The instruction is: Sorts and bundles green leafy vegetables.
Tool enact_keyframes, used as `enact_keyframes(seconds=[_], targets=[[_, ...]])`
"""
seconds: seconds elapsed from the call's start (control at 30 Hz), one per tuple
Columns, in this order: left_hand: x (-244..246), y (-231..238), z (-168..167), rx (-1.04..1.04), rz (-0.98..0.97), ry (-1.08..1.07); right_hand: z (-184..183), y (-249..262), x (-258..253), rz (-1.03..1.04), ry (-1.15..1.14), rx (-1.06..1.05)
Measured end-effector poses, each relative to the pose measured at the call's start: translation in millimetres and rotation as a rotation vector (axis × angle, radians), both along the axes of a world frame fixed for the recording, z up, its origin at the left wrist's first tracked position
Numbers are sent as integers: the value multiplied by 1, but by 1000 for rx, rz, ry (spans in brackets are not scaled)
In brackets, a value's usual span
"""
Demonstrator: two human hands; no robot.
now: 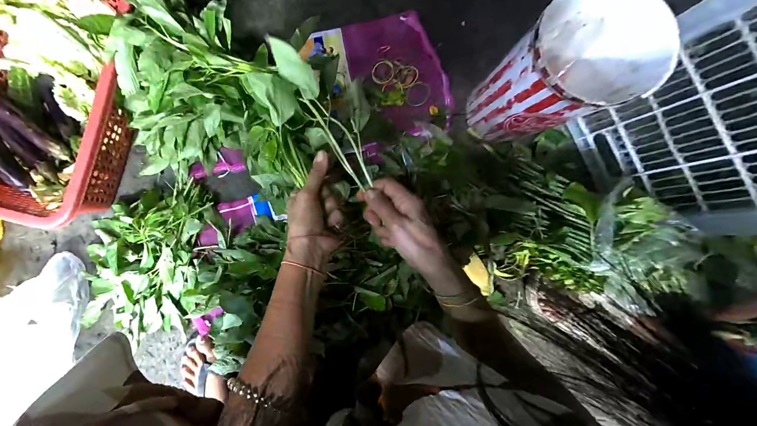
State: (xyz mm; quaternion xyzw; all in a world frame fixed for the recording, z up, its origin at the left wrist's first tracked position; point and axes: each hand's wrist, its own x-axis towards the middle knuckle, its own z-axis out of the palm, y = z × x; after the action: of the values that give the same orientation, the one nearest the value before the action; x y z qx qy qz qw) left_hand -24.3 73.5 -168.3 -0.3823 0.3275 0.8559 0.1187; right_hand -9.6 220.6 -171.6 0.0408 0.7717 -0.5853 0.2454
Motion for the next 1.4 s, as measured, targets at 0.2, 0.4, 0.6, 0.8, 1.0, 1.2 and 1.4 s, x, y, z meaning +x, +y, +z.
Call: enact_keyframes(seconds=[0.2, 0.4, 0.6, 0.8, 1.0, 1.2, 1.4], targets=[[8, 7, 4, -141, -118, -69, -10, -12, 17, -33, 155, 170], [25, 41, 0, -152, 67, -229, -14, -9, 11, -218, 96, 224], [27, 36, 10, -223, 18, -205, -9, 11, 7, -161, 385, 753], [5, 44, 31, -458, -142, -38, -20, -1, 32, -106, 726, 961], [10, 56, 23, -428, -201, -41, -16, 4, 31, -137, 646, 888], [26, 72, 7, -292, -140, -68, -7, 6, 27, -172, 391, 634], [43, 56, 0, -165, -136, -339, -9, 41, 21, -382, 218, 351]])
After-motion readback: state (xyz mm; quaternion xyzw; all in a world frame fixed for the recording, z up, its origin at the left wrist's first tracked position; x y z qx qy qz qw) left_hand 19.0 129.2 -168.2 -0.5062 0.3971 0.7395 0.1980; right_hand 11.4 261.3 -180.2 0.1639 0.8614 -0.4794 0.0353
